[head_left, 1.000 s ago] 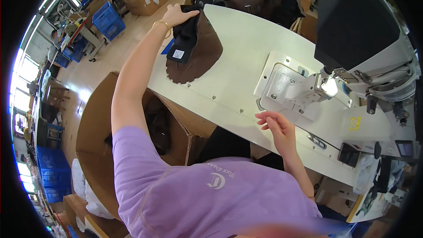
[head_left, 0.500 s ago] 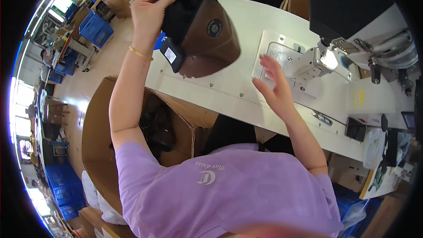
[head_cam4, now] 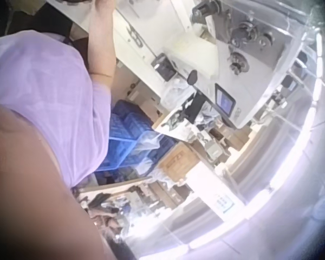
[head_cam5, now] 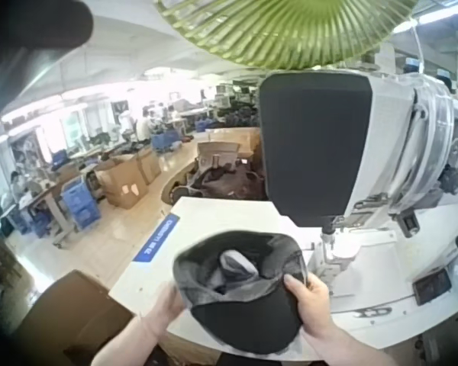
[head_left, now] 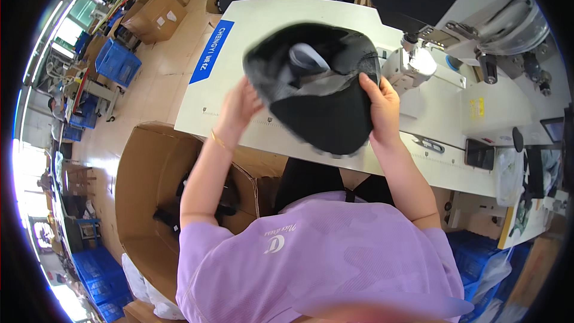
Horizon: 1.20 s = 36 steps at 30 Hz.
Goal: Stitching components of a shoe upper using an industrial sewing machine.
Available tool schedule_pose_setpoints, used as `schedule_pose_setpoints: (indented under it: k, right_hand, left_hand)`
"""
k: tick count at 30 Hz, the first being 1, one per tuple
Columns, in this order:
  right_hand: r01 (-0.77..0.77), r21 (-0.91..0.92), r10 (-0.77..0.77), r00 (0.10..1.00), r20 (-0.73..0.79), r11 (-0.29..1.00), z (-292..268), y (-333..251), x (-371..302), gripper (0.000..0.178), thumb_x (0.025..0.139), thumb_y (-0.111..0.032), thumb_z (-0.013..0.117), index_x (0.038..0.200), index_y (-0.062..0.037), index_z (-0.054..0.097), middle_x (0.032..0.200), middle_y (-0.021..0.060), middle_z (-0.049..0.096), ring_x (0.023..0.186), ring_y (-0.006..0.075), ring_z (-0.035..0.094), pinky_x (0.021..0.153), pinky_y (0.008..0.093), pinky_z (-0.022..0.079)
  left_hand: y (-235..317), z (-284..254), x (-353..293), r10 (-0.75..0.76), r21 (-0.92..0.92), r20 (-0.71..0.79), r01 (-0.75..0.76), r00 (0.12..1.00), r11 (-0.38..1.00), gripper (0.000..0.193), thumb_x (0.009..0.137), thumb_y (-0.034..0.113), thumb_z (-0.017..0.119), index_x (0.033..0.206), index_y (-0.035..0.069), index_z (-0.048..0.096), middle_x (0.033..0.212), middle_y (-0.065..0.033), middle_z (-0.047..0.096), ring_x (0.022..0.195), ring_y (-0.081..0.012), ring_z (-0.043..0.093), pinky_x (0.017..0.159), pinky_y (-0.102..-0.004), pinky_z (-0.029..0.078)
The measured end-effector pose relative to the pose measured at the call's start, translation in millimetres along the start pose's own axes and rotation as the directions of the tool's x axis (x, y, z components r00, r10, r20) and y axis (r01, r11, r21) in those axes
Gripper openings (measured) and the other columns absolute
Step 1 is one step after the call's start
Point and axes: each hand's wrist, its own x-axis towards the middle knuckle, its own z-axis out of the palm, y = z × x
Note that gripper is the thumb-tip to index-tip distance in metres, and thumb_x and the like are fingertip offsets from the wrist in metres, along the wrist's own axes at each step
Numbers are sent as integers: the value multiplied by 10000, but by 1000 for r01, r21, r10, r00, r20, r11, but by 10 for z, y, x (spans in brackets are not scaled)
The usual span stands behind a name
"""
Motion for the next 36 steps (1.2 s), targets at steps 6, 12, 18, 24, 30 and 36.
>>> schedule_pose_setpoints:
  k: [6, 12, 18, 24, 30, 36]
  right_hand:
    - [251, -251, -243, 968, 63, 935, -53, 222, -103, 152, 894, -95, 628, 984, 12, 569, 856, 6, 618, 753, 43, 536, 653, 202, 451]
    - [374, -327, -369, 926, 79, 868, -182, 4, -160, 166, 896, -139, 638, 965, -6, 566, 787, -37, 567, 706, 16, 482, 596, 185, 403]
    - [210, -320, -129, 958, 255, 924, -350, -299, -499, 329, 915, -122, 588, 1197, -7, 463, 892, -17, 552, 768, 20, 480, 648, 181, 389]
    - [139, -290, -73, 971, 226, 947, -357, -304, -654, 130, 966, -140, 486, 946, -17, 524, 736, 70, 608, 607, 115, 588, 545, 240, 472]
    - [97, -201, -61, 982, 176, 975, -317, -358, -587, 162, 970, -161, 479, 890, -24, 512, 745, 84, 621, 608, 122, 595, 530, 255, 484]
    - [169, -134, -146, 975, 168, 976, -294, -334, -575, 167, 973, -154, 471, 895, -9, 501, 756, 90, 640, 595, 92, 574, 530, 228, 461]
  left_hand:
    - [-676, 215, -709, 95, -583, 428, 194, 899, 789, 614, 957, 555, 292, 1320, 94, 475, 1317, -75, 521, 1204, -232, 492, 1010, -405, 388]
    - [-628, 765, -858, 192, -499, 341, 4, 920, 867, 534, 957, 493, 393, 1242, 66, 541, 1267, -80, 556, 1193, -239, 500, 986, -392, 411]
    - [-529, 945, -731, 380, -184, 185, -348, 906, 919, 253, 836, -64, 579, 1076, 13, 607, 1071, -82, 647, 993, -163, 609, 902, -295, 457]
    - [-359, 1025, -567, 462, -162, 252, -434, 850, 886, 308, 843, -55, 567, 1144, 9, 575, 1123, -95, 628, 1042, -178, 593, 936, -311, 451]
    - [-173, 1136, -451, 467, -81, 324, -468, 823, 880, 345, 851, -34, 546, 1196, -17, 533, 1178, -128, 600, 1086, -210, 582, 958, -330, 451]
    - [-31, 1232, -431, 454, -39, 343, -471, 822, 881, 350, 847, -33, 536, 1197, -32, 526, 1171, -140, 599, 1075, -211, 584, 944, -324, 454]
